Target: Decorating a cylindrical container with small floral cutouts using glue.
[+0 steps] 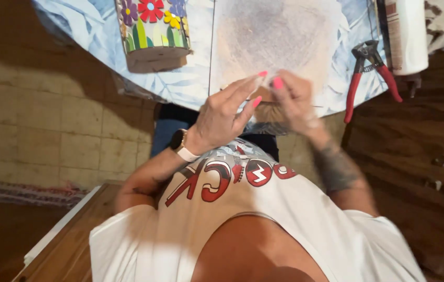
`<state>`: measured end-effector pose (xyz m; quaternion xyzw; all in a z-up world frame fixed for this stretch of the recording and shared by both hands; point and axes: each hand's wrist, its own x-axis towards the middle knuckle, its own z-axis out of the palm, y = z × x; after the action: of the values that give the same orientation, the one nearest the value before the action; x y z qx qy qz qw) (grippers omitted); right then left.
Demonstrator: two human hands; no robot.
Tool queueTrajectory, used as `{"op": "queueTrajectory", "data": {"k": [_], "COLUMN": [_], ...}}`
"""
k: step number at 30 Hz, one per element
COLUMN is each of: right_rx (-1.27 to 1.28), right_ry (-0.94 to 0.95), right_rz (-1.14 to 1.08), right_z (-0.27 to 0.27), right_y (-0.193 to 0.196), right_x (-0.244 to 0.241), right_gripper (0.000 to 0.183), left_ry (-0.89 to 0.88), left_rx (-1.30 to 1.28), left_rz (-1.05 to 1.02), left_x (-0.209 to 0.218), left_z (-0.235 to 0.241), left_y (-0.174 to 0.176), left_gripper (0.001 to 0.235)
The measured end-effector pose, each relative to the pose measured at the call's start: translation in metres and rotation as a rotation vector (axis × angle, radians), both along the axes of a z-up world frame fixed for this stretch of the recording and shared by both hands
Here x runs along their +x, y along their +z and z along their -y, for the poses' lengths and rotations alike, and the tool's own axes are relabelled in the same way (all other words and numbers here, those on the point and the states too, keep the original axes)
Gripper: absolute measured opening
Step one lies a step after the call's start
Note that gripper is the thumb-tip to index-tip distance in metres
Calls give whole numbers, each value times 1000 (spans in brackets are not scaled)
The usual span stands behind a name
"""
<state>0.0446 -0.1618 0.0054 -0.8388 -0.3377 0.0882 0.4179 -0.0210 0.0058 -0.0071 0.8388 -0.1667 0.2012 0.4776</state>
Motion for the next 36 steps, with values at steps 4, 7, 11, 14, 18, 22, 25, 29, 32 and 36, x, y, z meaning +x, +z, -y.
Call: {"op": "queueTrajectory", "data": {"k": [4,7,11,14,18,22,25,29,32,36], "right_rx": [373,412,421,435,445,443,453,476,484,441], "right_ry": [-118,-142,-144,-141,-155,-149,-149,-153,-150,-157], "right_rz": [-171,-230,-279,-246,-260,-270,-281,-296,-283,-196], "right_z": [-36,-43,-45,-45,-43,-41,-40,-36,-34,-32], "right_y": [2,11,14,15,17,21,18,11,6,24], "right_x": [-15,-14,-10,-8,-8,-10,-12,-12,-11,-12], "right_gripper": [25,26,28,29,31,33,33,32,33,28], "left_ry": [38,51,65,85,88,85,85,76,61,44], "left_rx": [-375,-450,-498,-486,-503,-510,-529,-528,-549,-532], "left_rz": [-88,-148,-190,-200,-212,-218,-220,-212,-214,-196], "left_x": [6,10,15,17,20,19,18,17,16,14], "left_z": [3,0,-2,-2,2,3,4,5,5,8], "left_y": [12,16,15,14,24,20,19,13,13,21], "left_gripper": [22,20,21,18,16,16,16,16,16,19]}}
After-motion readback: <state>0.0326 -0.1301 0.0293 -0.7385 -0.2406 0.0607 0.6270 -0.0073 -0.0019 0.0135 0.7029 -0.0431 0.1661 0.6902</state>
